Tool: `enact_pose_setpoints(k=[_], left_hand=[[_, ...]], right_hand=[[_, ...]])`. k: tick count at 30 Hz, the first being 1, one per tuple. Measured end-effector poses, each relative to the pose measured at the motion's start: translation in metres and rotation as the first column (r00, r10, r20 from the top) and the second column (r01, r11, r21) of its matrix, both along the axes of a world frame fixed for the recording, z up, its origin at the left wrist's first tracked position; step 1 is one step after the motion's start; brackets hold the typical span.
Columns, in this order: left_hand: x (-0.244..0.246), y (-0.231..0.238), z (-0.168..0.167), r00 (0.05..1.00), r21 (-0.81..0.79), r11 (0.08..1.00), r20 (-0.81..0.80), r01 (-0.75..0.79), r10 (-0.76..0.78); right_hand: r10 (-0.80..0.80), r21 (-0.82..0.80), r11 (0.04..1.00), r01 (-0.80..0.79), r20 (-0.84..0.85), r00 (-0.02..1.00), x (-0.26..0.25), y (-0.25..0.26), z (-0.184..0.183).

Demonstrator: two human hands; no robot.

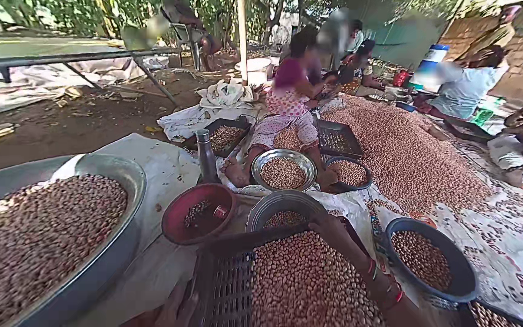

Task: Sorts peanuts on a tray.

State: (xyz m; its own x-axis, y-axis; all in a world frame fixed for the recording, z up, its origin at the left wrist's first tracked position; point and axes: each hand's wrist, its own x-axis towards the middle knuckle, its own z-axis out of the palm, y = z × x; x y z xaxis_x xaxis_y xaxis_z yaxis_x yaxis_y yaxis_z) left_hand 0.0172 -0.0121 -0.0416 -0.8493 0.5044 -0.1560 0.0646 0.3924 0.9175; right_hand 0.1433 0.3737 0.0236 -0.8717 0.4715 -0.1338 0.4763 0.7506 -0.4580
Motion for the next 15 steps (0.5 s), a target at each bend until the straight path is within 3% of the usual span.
enact_pose_setpoints(k=[2,4,6,8,9,11,13,15], left_hand=[[-0.001,0.013,0.017,0.992,0.027,1.0,-0.127,-0.007,0.01],[0.001,0.03,0.027,0.982,0.068,0.997,-0.188,0.033,-0.019],[0.003,0.048,0.031,0.985,0.074,0.988,-0.119,0.136,-0.127],[0.002,0.064,0.031,0.961,0.024,0.961,0.016,0.275,-0.275],[0.0,0.071,0.028,0.937,-0.016,0.939,0.057,0.345,-0.344],[-0.003,0.084,0.022,0.896,-0.114,0.89,0.104,0.442,-0.432],[-0.008,0.095,0.023,0.874,-0.224,0.845,0.112,0.485,-0.472],[-0.015,0.105,0.026,0.867,-0.33,0.806,0.104,0.492,-0.487]], right_hand=[[0.128,-0.161,0.978,-0.129,-0.018,0.992,0.008,-0.032,0.016],[0.373,-0.317,0.89,-0.328,0.091,0.923,0.021,-0.068,0.02],[0.668,-0.392,0.709,-0.587,0.104,0.737,0.039,-0.106,0.0],[0.793,-0.415,0.594,-0.689,0.157,0.589,0.049,-0.14,-0.017],[0.787,-0.4,0.61,-0.684,0.207,0.581,0.048,-0.149,-0.017],[0.658,-0.313,0.75,-0.582,0.259,0.707,0.035,-0.143,-0.009],[0.427,-0.17,0.9,-0.402,0.157,0.89,0.019,-0.123,-0.004],[0.237,-0.067,0.969,-0.238,-0.035,0.971,0.007,-0.105,-0.005]])
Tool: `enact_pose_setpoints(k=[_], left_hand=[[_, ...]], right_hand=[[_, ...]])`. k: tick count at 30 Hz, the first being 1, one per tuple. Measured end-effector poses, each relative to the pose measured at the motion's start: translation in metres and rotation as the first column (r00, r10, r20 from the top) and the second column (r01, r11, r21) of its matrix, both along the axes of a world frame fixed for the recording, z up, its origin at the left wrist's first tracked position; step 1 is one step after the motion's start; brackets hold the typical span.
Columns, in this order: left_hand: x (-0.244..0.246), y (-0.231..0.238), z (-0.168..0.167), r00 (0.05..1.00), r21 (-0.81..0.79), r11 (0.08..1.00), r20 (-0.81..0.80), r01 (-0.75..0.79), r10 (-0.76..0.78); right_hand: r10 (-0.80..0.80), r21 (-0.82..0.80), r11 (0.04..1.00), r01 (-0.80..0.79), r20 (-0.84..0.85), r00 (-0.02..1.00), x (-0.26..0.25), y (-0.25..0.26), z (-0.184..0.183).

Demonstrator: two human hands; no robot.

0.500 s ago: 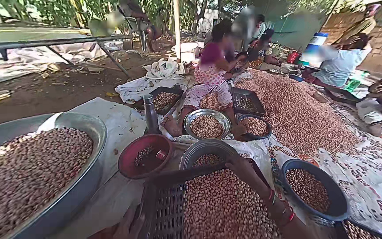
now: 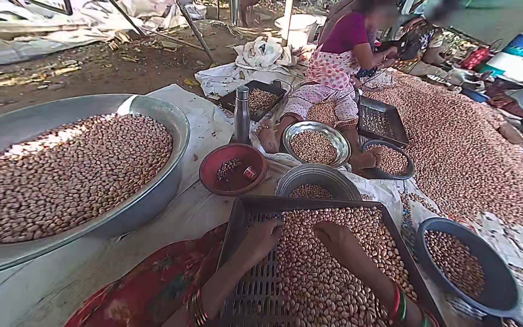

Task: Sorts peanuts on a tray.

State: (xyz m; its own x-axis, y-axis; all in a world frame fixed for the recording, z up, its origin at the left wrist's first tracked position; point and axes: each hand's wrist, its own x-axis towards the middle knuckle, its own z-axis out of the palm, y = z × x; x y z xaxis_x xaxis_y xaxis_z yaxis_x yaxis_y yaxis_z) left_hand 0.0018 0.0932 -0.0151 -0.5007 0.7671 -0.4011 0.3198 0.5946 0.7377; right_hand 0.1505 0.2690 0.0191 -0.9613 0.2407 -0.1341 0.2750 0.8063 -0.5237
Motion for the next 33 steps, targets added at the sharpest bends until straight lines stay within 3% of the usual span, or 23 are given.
enact_pose_setpoints(k=[3,12,21,23,25,26,28,29,30,33], left_hand=[[-0.012,0.01,0.001,0.998,-0.097,0.995,-0.061,0.009,-0.015],[0.004,0.01,-0.005,0.955,-0.18,0.945,-0.066,0.272,-0.288],[0.017,0.041,-0.003,0.916,-0.377,0.872,-0.125,0.312,-0.382],[0.011,0.038,-0.004,0.962,-0.28,0.931,-0.075,0.233,-0.263],[-0.002,0.029,-0.005,0.996,-0.059,0.998,0.09,0.005,0.0],[-0.006,0.022,-0.008,0.97,0.083,0.986,0.205,-0.146,0.127],[-0.008,0.007,-0.013,0.825,0.305,0.848,0.514,-0.433,0.236],[-0.009,0.0,-0.012,0.737,0.332,0.781,0.636,-0.528,0.228],[-0.008,-0.008,-0.011,0.679,0.329,0.751,0.704,-0.572,0.209],[-0.001,-0.022,-0.013,0.661,0.253,0.793,0.713,-0.555,0.235]], right_hand=[[-0.085,-0.002,0.996,0.085,-0.149,0.985,-0.011,0.012,-0.006],[0.003,0.003,1.0,-0.003,-0.065,0.998,-0.013,-0.004,-0.017],[0.041,-0.008,0.999,-0.041,-0.065,0.997,-0.002,-0.014,-0.009],[0.084,-0.024,0.996,-0.084,-0.007,0.996,-0.002,-0.02,-0.012],[0.156,0.02,0.988,-0.156,-0.006,0.988,-0.005,-0.027,-0.021],[0.198,0.078,0.978,-0.194,-0.048,0.979,-0.007,-0.031,-0.028],[0.274,0.216,0.942,-0.257,-0.048,0.961,-0.013,-0.042,-0.041],[0.305,0.286,0.917,-0.279,-0.051,0.951,-0.017,-0.046,-0.049],[0.308,0.298,0.903,-0.309,0.05,0.95,-0.021,-0.051,-0.05],[0.261,0.233,0.9,-0.367,0.386,0.885,-0.036,-0.065,-0.04]])
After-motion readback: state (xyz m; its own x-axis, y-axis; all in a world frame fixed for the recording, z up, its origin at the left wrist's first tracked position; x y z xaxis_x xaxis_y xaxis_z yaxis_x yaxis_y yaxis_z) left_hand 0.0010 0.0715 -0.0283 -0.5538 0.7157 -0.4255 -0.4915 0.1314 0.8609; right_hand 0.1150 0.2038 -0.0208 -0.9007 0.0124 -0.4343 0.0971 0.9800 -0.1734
